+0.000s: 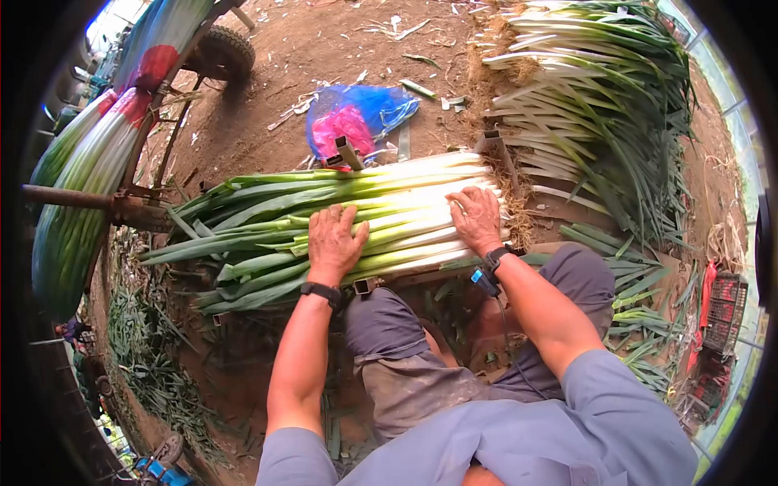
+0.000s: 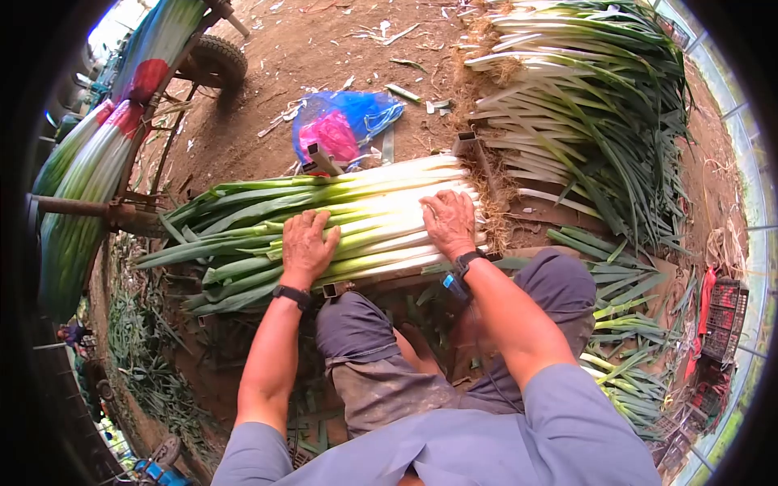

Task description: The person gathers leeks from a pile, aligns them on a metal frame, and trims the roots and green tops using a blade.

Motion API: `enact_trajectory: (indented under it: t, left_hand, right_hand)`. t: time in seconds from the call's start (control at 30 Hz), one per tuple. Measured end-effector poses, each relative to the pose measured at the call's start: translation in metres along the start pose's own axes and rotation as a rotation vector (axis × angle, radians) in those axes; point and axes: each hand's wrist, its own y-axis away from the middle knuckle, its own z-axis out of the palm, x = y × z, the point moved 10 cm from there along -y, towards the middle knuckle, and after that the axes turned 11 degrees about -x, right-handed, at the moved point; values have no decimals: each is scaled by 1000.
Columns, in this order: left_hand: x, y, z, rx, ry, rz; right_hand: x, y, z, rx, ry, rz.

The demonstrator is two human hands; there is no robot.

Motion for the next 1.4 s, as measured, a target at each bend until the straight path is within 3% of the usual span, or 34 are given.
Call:
enact_trajectory:
  t: [0.13,0.2,0.27,0.4,0.47,0.53,0.6,0.67,0.73,0.77,0.8,0.83,0.9,0.97,1.0,1.07,1.1,1.13,1.2,1.27,1.4]
  left_hand:
    - [-13,-9,14,-169,45,-40]
    - [0,0,5,-91,38,114]
    - [-1,10,16,-202,-12,167]
    - [-15,-12,33,-298,-35,139]
    - [-12,-1,26,-349,39,79]
    - [-6,13,30,-312,0,92]
    - [-9,5,42,-348,-60,67]
    - [-15,-4,47,-438,-83,41]
    - [-20,1,55,-394,-105,70]
    - [-21,2,55,-402,-108,63]
    - [-19,1,53,-411,-103,54]
    - [-19,1,53,-417,-106,58]
    - [-19,1,53,-423,-113,55]
    - [-19,0,52,-423,-117,62]
    - [-17,0,50,-422,-114,60]
    - [-16,-1,48,-423,-107,61]
    - [-16,-1,47,-426,-98,50]
    - [-15,-1,46,-420,-105,49]
    - [-12,-3,43,-426,-100,46]
    - [-10,-4,40,-443,-99,28]
    - [-11,-5,41,-455,-103,27]
  right_hand:
    - [0,2,2,-56,-19,30]
    - [-3,7,-3,-16,-18,-4]
    - [0,12,2,-24,-8,-9]
    - [-9,-2,-4,45,22,-57]
    - [-2,-6,5,-63,-76,-47]
    - [1,3,-4,117,-101,-113]
    - [-12,-6,-6,-32,64,-99]
    - [4,-14,3,-20,-47,-25]
    - [35,-36,30,-479,-298,31]
    - [51,-46,35,-662,-759,67]
    - [75,-57,18,-693,-788,120]
    - [77,-48,-41,-753,-993,348]
    - [121,-55,-111,-583,-997,366]
    - [214,-31,-150,-231,-922,595]
    - [270,-11,-145,-110,-898,611]
    - [353,41,-107,-75,-1004,778]
    - [363,65,-99,-132,-885,909]
    - [392,77,-65,-253,-928,929]
    - [397,80,-46,-287,-783,986]
    - [401,35,-52,-296,-141,727]
    - [385,-72,-58,-103,190,471]
